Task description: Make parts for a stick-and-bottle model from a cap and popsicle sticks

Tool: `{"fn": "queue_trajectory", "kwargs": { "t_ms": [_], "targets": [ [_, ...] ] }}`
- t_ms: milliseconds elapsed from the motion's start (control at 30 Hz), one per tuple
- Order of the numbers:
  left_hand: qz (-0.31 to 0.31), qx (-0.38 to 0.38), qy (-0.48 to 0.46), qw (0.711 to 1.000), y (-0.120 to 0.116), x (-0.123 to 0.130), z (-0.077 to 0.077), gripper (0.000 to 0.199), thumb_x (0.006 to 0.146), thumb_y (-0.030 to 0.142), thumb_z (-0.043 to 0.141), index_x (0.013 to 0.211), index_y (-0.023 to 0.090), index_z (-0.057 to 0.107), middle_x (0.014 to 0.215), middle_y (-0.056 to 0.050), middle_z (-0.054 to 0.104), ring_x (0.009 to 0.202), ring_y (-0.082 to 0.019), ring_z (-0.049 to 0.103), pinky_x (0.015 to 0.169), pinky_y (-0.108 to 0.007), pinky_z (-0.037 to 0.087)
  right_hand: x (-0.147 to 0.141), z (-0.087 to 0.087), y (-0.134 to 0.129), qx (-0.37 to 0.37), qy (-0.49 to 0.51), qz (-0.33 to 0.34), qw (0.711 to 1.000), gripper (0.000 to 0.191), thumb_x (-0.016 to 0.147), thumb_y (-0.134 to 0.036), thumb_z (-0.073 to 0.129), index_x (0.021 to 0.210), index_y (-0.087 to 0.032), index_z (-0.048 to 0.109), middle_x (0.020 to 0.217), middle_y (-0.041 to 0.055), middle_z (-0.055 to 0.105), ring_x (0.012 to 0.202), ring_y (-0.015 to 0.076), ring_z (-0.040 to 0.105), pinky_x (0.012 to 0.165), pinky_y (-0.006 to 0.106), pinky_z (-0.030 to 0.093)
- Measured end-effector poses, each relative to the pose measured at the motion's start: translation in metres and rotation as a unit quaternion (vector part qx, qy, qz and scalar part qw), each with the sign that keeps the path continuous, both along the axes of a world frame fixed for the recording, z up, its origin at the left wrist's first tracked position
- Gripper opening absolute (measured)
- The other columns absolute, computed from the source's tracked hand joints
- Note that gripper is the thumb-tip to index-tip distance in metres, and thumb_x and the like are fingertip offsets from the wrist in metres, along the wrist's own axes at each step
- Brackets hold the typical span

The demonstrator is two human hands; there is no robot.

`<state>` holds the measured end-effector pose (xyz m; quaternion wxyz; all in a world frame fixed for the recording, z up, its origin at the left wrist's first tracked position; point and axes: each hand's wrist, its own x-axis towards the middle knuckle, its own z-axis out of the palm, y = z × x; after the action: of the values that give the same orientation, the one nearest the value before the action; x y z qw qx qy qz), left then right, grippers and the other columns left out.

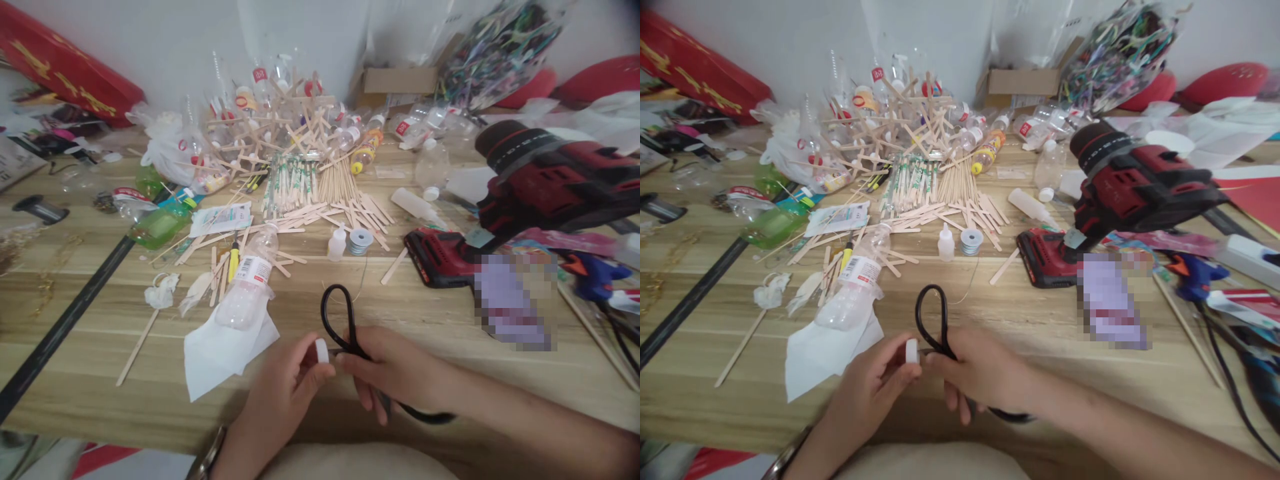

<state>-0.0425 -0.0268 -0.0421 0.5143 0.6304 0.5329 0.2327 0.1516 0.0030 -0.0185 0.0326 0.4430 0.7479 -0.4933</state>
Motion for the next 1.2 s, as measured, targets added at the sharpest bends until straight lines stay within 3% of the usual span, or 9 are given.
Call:
{"fn": "queue_trajectory", "kwargs": {
  "t_ms": [133, 333, 400, 567, 800, 900, 1033, 1100, 1200],
  "targets": [
    [-0.004, 0.046, 0.028, 0.999, -0.002, -0.001, -0.001, 0.036, 0.089, 0.047, 0.057, 0.111, 0.019, 0.063, 0.093, -0.008, 0.071, 0.084, -0.024, 0.064, 0.077, -0.034, 0.048, -0.001, 0.0, -0.001, -0.044, 0.009, 0.0, 0.999, 0.032, 0.101, -0.02, 0.028, 0.087, -0.016, 0.057, 0.056, -0.0022, 0.068, 0.038, 0.0097, 0.061, 0.037, 0.016, 0.039],
    [-0.002, -0.137, -0.114, 0.984, 0.002, 0.002, -0.004, 0.047, 0.09, 0.061, 0.042, 0.093, 0.017, 0.058, 0.063, 0.0, 0.06, 0.053, -0.018, 0.061, 0.049, -0.026, 0.048, -0.004, -0.002, -0.009, 0.088, -0.05, -0.059, 0.993, 0.013, 0.091, -0.016, 0.049, 0.093, -0.01, 0.06, 0.087, 0.0191, 0.071, 0.08, 0.0329, 0.07, 0.056, 0.03, 0.041],
    [0.0, -0.136, -0.108, 0.985, 0.002, 0.002, -0.004, 0.046, 0.089, 0.061, 0.043, 0.089, 0.017, 0.057, 0.065, -0.001, 0.06, 0.055, -0.018, 0.061, 0.051, -0.027, 0.048, -0.003, -0.002, -0.008, 0.074, -0.04, -0.056, 0.995, 0.013, 0.092, -0.017, 0.048, 0.091, -0.012, 0.06, 0.083, 0.0157, 0.072, 0.076, 0.0296, 0.071, 0.055, 0.028, 0.042],
    [-0.007, 0.039, 0.014, 0.999, -0.002, 0.0, 0.001, 0.032, 0.089, 0.046, 0.055, 0.106, 0.019, 0.062, 0.087, -0.007, 0.067, 0.081, -0.024, 0.062, 0.075, -0.034, 0.048, 0.0, 0.0, -0.003, -0.073, 0.022, -0.024, 0.997, 0.028, 0.1, -0.021, 0.031, 0.09, -0.017, 0.057, 0.057, -0.003, 0.068, 0.035, 0.0099, 0.057, 0.037, 0.018, 0.04],
    [-0.015, -0.188, -0.14, 0.972, 0.003, 0.002, -0.004, 0.048, 0.088, 0.065, 0.042, 0.084, 0.018, 0.051, 0.061, 0.0, 0.058, 0.048, -0.015, 0.057, 0.045, -0.025, 0.044, -0.003, -0.004, -0.011, 0.003, 0.014, -0.101, 0.995, 0.011, 0.091, -0.014, 0.048, 0.096, -0.012, 0.057, 0.089, 0.0156, 0.07, 0.08, 0.0253, 0.07, 0.052, 0.023, 0.042],
    [-0.012, -0.14, -0.111, 0.984, 0.002, 0.001, -0.003, 0.044, 0.089, 0.06, 0.045, 0.093, 0.017, 0.054, 0.067, -0.001, 0.06, 0.056, -0.017, 0.06, 0.052, -0.027, 0.048, -0.002, -0.007, -0.009, -0.061, 0.036, -0.103, 0.992, 0.013, 0.094, -0.02, 0.042, 0.094, -0.015, 0.054, 0.079, 0.0097, 0.069, 0.069, 0.0213, 0.07, 0.048, 0.022, 0.044],
    [-0.023, 0.046, 0.042, 0.998, -0.002, 0.0, 0.001, 0.03, 0.09, 0.044, 0.053, 0.104, 0.018, 0.06, 0.084, -0.005, 0.065, 0.079, -0.023, 0.061, 0.073, -0.035, 0.048, 0.0, -0.009, -0.006, -0.209, 0.073, -0.089, 0.971, 0.024, 0.098, -0.029, 0.03, 0.087, -0.019, 0.049, 0.056, -0.0013, 0.063, 0.04, 0.0145, 0.061, 0.035, 0.021, 0.043],
    [-0.027, 0.031, 0.033, 0.999, -0.003, 0.0, 0.001, 0.03, 0.091, 0.045, 0.051, 0.1, 0.019, 0.06, 0.081, -0.005, 0.064, 0.075, -0.022, 0.061, 0.07, -0.034, 0.048, 0.0, -0.009, -0.006, -0.215, 0.085, -0.109, 0.967, 0.021, 0.097, -0.029, 0.034, 0.084, -0.019, 0.048, 0.056, -0.0016, 0.061, 0.039, 0.0132, 0.059, 0.035, 0.02, 0.041],
    [-0.02, -0.106, -0.067, 0.992, 0.0, 0.001, -0.001, 0.037, 0.091, 0.055, 0.044, 0.091, 0.019, 0.055, 0.066, 0.001, 0.058, 0.055, -0.017, 0.059, 0.051, -0.026, 0.046, -0.001, -0.011, -0.01, -0.166, 0.112, -0.163, 0.966, 0.012, 0.091, -0.029, 0.051, 0.085, -0.019, 0.048, 0.066, 0.0007, 0.063, 0.049, 0.0118, 0.06, 0.04, 0.018, 0.038]
  ]
}}
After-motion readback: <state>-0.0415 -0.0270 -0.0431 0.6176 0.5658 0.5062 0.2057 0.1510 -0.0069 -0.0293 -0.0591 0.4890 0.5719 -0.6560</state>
